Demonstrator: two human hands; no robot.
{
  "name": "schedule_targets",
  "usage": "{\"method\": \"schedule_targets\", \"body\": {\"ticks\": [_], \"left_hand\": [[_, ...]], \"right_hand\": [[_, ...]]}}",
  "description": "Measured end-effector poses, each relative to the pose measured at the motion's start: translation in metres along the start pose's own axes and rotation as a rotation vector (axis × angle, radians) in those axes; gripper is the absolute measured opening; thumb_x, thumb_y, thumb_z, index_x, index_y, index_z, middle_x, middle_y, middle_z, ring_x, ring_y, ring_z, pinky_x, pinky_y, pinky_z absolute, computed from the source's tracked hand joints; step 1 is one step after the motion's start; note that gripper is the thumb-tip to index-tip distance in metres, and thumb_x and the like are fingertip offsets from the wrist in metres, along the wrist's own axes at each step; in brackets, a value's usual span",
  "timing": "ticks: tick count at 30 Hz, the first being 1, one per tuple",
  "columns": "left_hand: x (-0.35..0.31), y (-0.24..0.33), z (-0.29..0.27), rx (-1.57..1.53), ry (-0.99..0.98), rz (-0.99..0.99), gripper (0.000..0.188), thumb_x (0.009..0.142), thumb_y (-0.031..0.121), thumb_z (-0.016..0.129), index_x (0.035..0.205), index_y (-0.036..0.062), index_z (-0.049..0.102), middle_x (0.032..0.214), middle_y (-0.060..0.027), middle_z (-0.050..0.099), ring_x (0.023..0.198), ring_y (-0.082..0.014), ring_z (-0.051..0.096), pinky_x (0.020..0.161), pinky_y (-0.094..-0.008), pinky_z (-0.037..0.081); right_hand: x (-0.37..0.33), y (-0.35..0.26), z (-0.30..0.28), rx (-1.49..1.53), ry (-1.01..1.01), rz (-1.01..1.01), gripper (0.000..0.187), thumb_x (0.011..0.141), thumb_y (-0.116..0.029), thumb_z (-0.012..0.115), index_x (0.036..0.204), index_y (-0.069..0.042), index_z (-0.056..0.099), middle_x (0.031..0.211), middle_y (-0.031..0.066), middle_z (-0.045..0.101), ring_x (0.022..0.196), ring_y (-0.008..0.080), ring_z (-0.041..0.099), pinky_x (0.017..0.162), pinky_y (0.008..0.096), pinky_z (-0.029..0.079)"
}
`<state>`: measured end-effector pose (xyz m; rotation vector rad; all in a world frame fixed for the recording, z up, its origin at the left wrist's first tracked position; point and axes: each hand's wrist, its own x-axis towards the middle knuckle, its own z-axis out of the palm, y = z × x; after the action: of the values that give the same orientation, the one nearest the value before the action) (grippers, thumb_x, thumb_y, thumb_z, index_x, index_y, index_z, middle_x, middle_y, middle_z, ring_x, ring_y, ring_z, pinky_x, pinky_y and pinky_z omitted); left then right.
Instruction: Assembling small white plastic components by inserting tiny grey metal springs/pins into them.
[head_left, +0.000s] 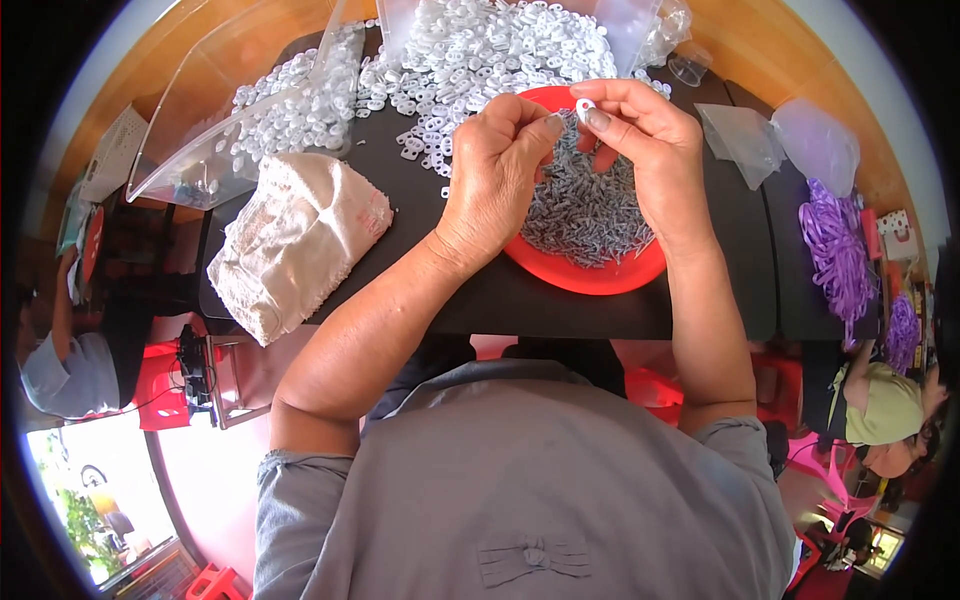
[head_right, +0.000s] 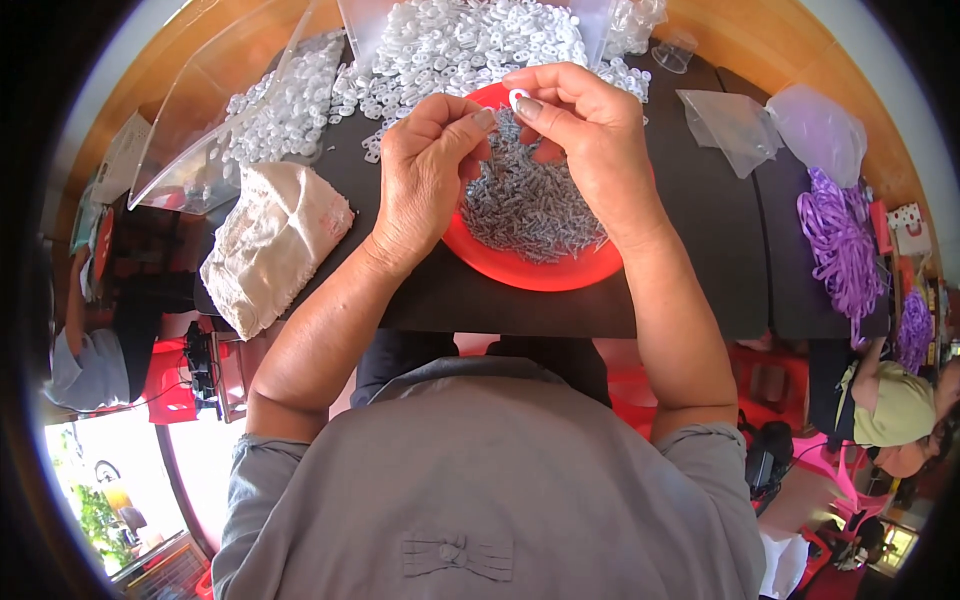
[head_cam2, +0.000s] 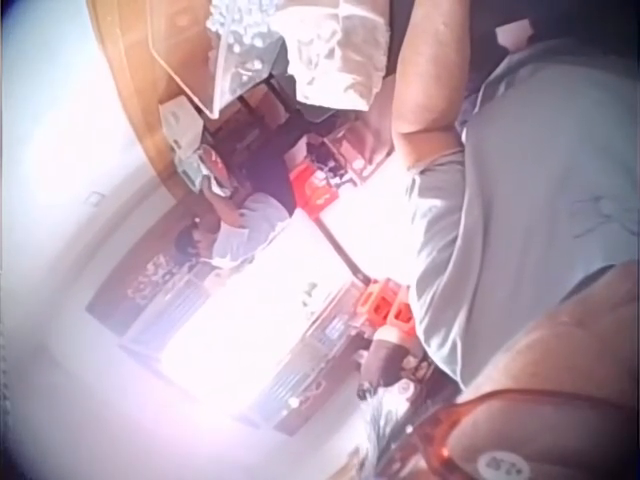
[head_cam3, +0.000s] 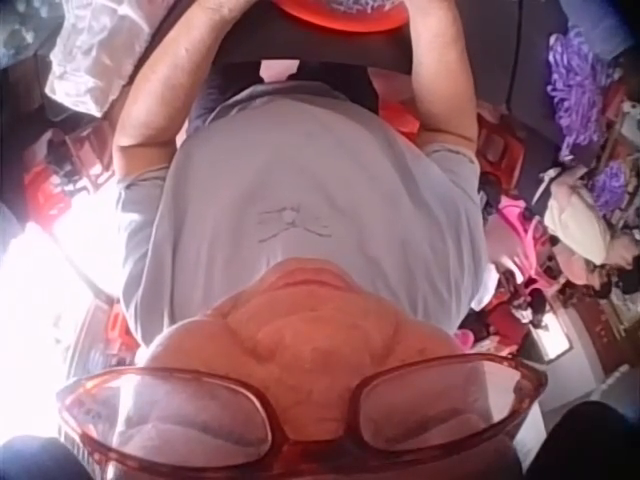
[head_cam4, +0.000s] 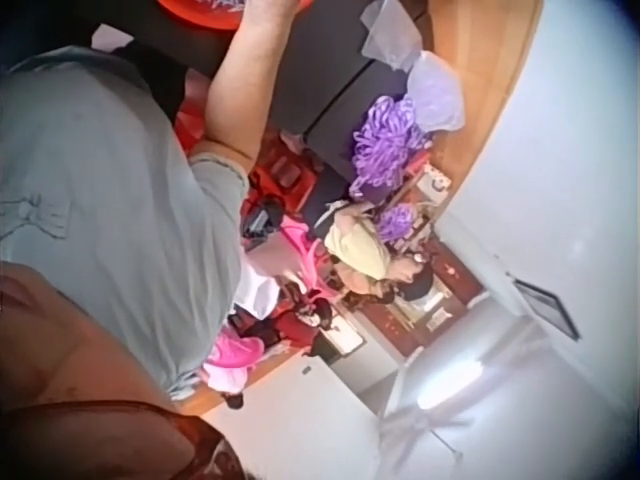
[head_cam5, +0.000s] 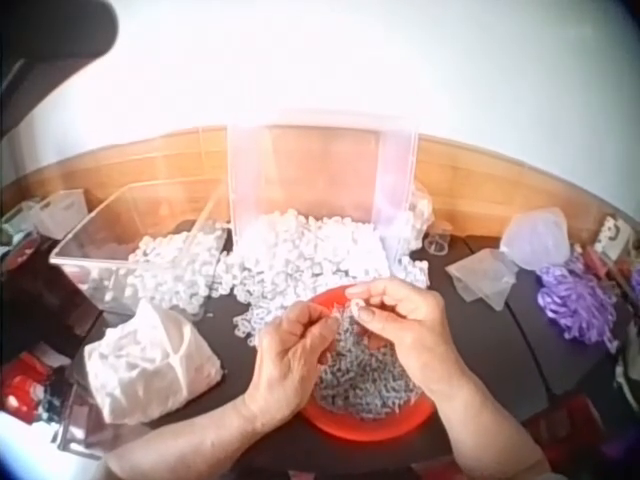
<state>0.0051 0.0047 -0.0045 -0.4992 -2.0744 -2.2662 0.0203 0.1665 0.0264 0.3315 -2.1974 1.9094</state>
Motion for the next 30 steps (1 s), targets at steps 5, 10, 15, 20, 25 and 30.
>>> {"method": "schedule_targets", "body": {"ticks": [5,10,15,20,25,30], "left_hand": [[0.000,0.003,-0.001,0.007,-0.002,0.001,0.015,0.093,0.015,0.062,0.091,-0.0003,0.063,0.071,-0.0007,0.058,0.060,-0.0053,0.050,0.053,-0.0195,0.041],[0.000,0.003,-0.001,0.006,-0.005,-0.028,0.015,0.093,0.015,0.062,0.091,-0.0007,0.063,0.071,-0.0007,0.058,0.061,-0.0052,0.050,0.054,-0.0195,0.041],[0.002,-0.004,0.000,0.032,0.001,0.111,0.016,0.092,0.012,0.060,0.087,-0.0039,0.059,0.066,-0.0040,0.059,0.057,-0.0088,0.053,0.052,-0.0260,0.045],[0.003,0.000,-0.001,0.006,-0.013,0.066,0.016,0.092,0.011,0.059,0.087,-0.0044,0.059,0.067,-0.0044,0.060,0.058,-0.0083,0.053,0.053,-0.0250,0.045],[0.002,0.008,0.000,-0.083,-0.021,-0.050,0.016,0.092,0.012,0.058,0.088,-0.0030,0.060,0.067,-0.0027,0.059,0.057,-0.0079,0.052,0.050,-0.0230,0.043],[0.003,0.008,-0.002,-0.125,-0.024,-0.110,0.017,0.092,0.016,0.059,0.089,-0.0012,0.061,0.067,-0.0018,0.058,0.055,-0.0069,0.051,0.045,-0.0210,0.039]], "right_hand": [[-0.001,-0.001,0.003,0.029,0.003,0.010,0.020,0.092,-0.003,0.057,0.109,-0.001,0.067,0.088,0.0033,0.066,0.076,0.0098,0.061,0.061,0.0212,0.045],[-0.004,0.001,0.003,0.034,-0.001,0.004,0.020,0.092,-0.002,0.057,0.109,0.000,0.067,0.089,0.0035,0.066,0.077,0.0103,0.061,0.062,0.0217,0.046],[-0.004,0.001,0.007,0.049,-0.021,-0.015,0.020,0.091,-0.002,0.058,0.108,-0.001,0.068,0.089,0.0033,0.066,0.078,0.0102,0.062,0.062,0.0215,0.046],[-0.002,0.003,0.008,0.068,-0.039,-0.030,0.019,0.092,-0.002,0.057,0.108,0.000,0.068,0.092,0.0046,0.067,0.077,0.0099,0.061,0.062,0.0221,0.047],[-0.002,0.000,0.007,0.187,-0.042,0.057,0.022,0.093,-0.005,0.057,0.113,0.001,0.064,0.094,0.0072,0.067,0.077,0.0136,0.062,0.061,0.0238,0.047],[0.003,0.005,0.000,0.230,-0.064,0.123,0.022,0.094,-0.012,0.058,0.110,0.002,0.063,0.087,0.0075,0.066,0.074,0.0157,0.063,0.059,0.0248,0.046]]}}
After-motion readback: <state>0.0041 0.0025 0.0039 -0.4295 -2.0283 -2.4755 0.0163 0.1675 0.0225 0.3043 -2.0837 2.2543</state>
